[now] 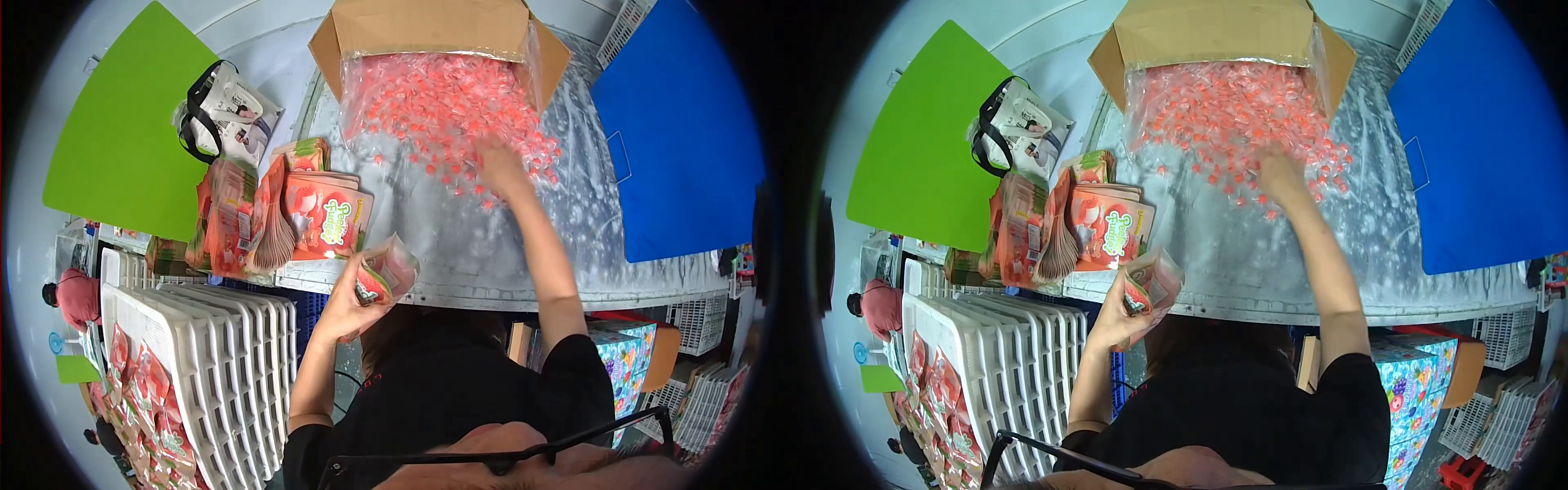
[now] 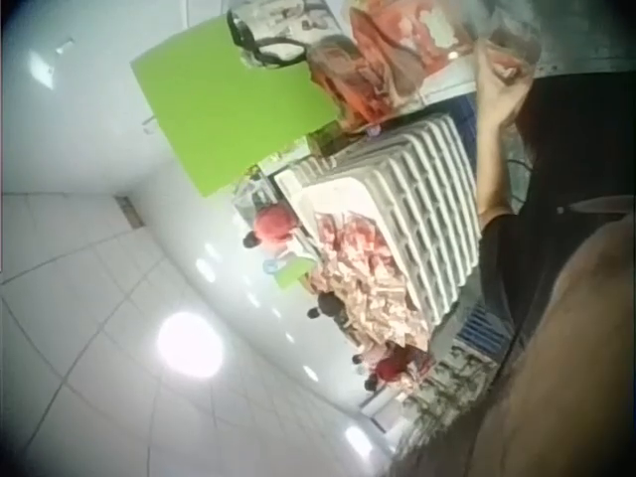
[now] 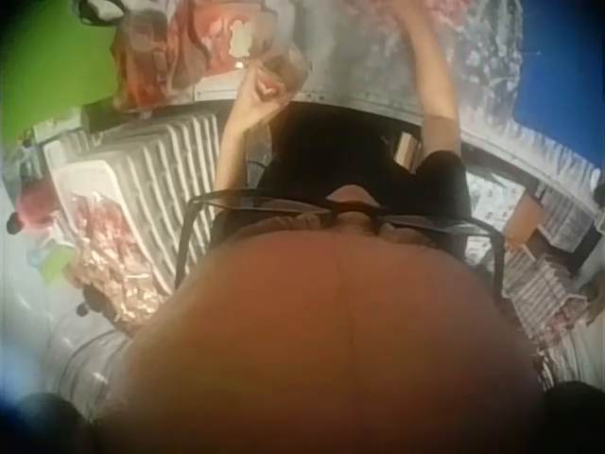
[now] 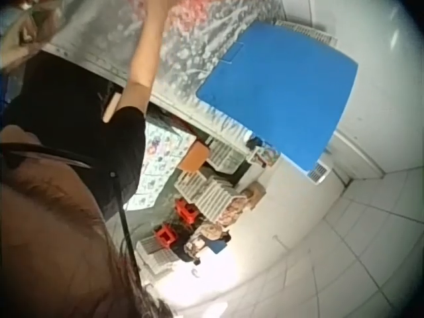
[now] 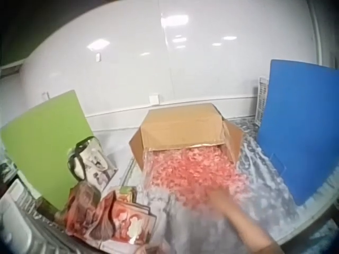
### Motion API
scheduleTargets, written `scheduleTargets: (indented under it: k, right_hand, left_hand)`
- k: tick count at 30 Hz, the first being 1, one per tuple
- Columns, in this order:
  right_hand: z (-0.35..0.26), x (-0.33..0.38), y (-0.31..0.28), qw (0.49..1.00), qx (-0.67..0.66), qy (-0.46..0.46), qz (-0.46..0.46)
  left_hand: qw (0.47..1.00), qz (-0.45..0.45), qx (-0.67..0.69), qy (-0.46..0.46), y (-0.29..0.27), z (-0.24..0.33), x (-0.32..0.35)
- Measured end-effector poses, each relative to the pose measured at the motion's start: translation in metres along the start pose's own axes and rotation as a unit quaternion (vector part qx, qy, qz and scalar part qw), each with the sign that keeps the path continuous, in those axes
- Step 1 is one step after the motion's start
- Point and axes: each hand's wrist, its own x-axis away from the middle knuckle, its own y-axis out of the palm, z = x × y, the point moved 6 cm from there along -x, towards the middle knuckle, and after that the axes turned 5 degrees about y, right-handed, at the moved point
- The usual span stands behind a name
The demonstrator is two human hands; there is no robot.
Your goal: Manually filling small plastic pouches with pink candies from a large bulk box and stacking the filled bags onto industrial trays.
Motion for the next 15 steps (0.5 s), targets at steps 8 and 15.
scheduleTargets:
  k: [8,15]
  right_hand:
    - [-0.082,0.139,0.084,0.985,0.037,-0.085,0.143]
    - [-0.03,0.161,0.093,0.915,-0.379,-0.098,0.098]
  left_hand:
    - [0.999,-0.013,-0.022,0.025,0.014,0.013,0.007]
    - [0.999,0.022,0.044,0.01,0.003,0.012,0.023]
